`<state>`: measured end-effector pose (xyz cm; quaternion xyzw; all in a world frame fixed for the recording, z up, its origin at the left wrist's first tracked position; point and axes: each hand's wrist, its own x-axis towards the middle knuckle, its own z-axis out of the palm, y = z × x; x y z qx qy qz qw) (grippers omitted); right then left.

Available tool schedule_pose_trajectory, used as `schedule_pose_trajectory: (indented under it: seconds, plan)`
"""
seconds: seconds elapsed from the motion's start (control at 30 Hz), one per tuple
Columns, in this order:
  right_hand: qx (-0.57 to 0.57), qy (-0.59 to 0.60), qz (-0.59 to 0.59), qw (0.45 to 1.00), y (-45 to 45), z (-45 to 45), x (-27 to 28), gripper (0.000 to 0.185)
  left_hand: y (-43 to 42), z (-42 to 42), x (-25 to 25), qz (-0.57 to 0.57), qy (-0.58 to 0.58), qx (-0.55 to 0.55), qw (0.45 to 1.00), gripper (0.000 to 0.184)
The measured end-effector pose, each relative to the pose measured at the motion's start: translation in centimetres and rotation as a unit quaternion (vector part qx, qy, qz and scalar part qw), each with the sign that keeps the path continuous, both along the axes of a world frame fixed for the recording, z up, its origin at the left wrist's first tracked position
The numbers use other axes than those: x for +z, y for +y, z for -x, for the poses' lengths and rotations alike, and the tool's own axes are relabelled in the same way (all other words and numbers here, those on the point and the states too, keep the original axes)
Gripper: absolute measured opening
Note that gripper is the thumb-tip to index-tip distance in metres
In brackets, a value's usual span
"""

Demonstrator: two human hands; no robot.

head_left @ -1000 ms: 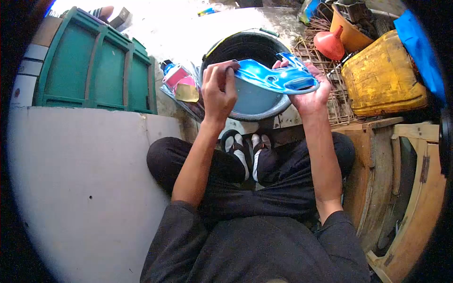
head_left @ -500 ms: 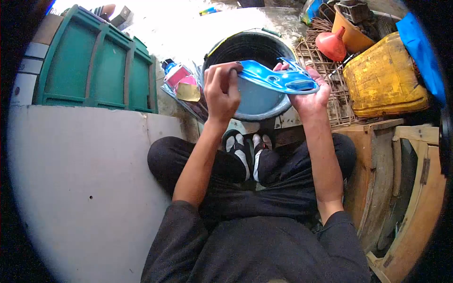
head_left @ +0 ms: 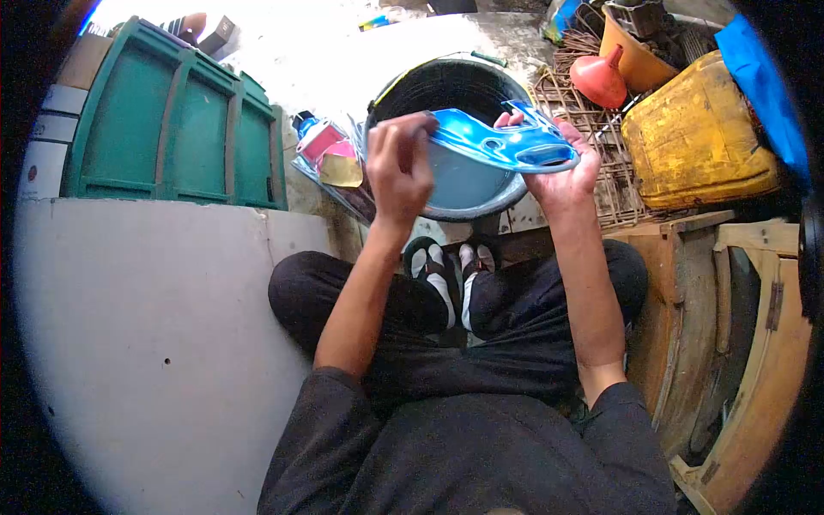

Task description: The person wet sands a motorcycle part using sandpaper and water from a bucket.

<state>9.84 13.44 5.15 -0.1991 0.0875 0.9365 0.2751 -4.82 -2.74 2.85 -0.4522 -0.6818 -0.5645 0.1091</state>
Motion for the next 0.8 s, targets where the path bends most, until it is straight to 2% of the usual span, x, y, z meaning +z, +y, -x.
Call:
schedule_pose_trajectory:
  seconds: [0.03,0.07,0.1,0.2,0.23,0.3,0.33,0.37,0.4,0.47,0.5,0.57,0.63,0.73,0.77,0.8]
  plan:
    - [0.011,0.01,0.009,1.0,0.1,0.2,0.1,0.044,0.2,0.3,0.4,0.018,-0.043,0.031,0.998,0.013]
    - [0.013,0.003,-0.011,1.0,-0.1,0.0,0.4,0.044,0.1,-0.2,0.6,0.004,-0.034,0.017,0.999,0.012]
    - [0.015,-0.003,-0.033,0.999,-0.2,0.0,0.8,0.045,0.1,-0.9,0.4,-0.034,-0.003,-0.019,0.999,0.013]
    - [-0.003,0.003,-0.05,0.999,0.2,0.1,0.5,0.043,-0.4,-1.1,0.4,-0.028,0.064,-0.065,0.995,0.016]
    - [-0.01,-0.004,-0.071,0.997,-0.2,0.1,0.5,0.043,-0.3,-0.5,0.2,-0.016,0.016,-0.017,1.0,0.015]
    - [-0.003,-0.003,-0.024,1.0,-0.2,-0.1,0.7,0.042,0.1,0.1,0.4,-0.038,-0.115,0.006,0.993,0.014]
    - [0.014,0.036,-0.061,0.997,0.2,-0.5,0.3,0.047,-0.1,0.0,0.5,-0.015,-0.07,0.008,0.997,0.013]
    - [0.032,0.075,-0.099,0.992,0.5,-0.7,0.1,0.052,-0.1,-0.9,0.5,-0.039,-0.032,-0.013,0.999,0.014]
    - [0.037,0.075,-0.056,0.995,0.8,-0.8,0.4,0.052,-0.5,-1.3,1.0,-0.039,-0.005,-0.032,0.999,0.015]
    - [0.02,0.064,-0.064,0.996,1.1,-0.6,-0.2,0.053,-0.6,-0.7,0.3,-0.032,0.038,-0.051,0.997,0.016]
    - [0.007,0.053,-0.069,0.996,0.7,-0.6,-0.4,0.053,-0.4,0.0,0.3,-0.026,0.019,-0.019,0.999,0.016]
    - [0.025,0.058,-0.031,0.998,0.3,-0.5,0.3,0.048,-0.2,0.2,0.8,-0.013,-0.093,0.018,0.995,0.016]
    - [0.018,0.028,-0.051,0.998,0.5,-0.6,1.0,0.047,-0.2,-0.9,1.2,-0.044,-0.014,-0.019,0.999,0.019]
    - [0.025,0.059,-0.082,0.994,0.7,-0.8,0.2,0.051,-0.8,-0.9,1.0,-0.034,0.068,-0.053,0.996,0.02]
    - [0.024,0.076,-0.106,0.991,0.6,-0.9,-0.4,0.054,-0.6,0.0,-0.3,-0.03,0.0,-0.03,0.999,0.018]
    - [0.06,0.123,-0.061,0.989,0.6,-1.1,-0.4,0.055,-0.6,0.1,0.1,-0.017,-0.043,-0.004,0.999,0.017]
